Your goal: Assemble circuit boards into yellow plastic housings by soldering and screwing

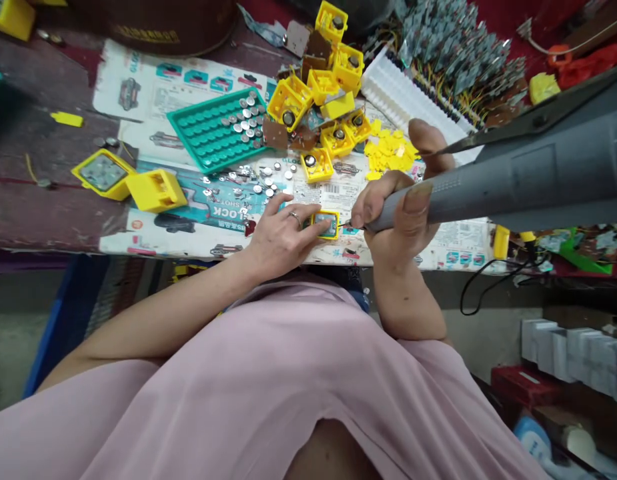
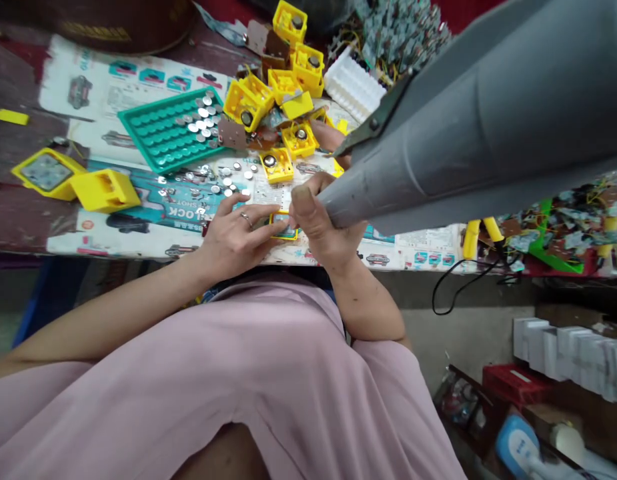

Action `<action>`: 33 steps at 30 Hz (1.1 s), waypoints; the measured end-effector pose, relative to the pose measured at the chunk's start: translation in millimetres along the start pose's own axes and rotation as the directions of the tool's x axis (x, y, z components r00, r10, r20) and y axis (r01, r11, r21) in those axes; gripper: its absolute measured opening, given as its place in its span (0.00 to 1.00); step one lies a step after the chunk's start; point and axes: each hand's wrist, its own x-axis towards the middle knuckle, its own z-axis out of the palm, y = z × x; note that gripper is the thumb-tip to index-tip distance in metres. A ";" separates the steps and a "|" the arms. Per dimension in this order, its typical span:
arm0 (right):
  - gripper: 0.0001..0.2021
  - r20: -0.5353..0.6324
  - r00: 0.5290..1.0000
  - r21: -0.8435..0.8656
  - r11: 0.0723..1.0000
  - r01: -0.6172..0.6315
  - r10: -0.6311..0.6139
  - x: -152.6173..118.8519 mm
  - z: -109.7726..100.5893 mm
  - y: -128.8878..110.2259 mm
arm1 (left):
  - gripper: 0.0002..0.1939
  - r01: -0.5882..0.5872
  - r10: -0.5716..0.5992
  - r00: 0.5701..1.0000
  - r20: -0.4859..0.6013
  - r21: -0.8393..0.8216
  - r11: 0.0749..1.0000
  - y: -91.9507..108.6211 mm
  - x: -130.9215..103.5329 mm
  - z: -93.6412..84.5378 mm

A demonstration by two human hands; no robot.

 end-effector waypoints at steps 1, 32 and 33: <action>0.36 -0.002 1.000 -0.002 1.000 0.004 -0.004 0.1 0.6 1.8 | 0.14 -0.011 0.011 1.000 -0.001 0.021 1.000 0.5 0.1 -0.1; 0.31 0.022 0.999 0.007 1.000 0.024 -0.024 -4.8 -7.6 -3.5 | 0.29 0.037 -0.024 0.997 -0.075 0.173 0.984 5.4 -0.7 -0.2; 0.32 0.036 0.999 -0.014 1.000 0.011 -0.010 -5.2 -8.3 -4.1 | 0.30 0.052 -0.036 0.996 -0.087 0.189 0.981 6.2 -0.5 -0.2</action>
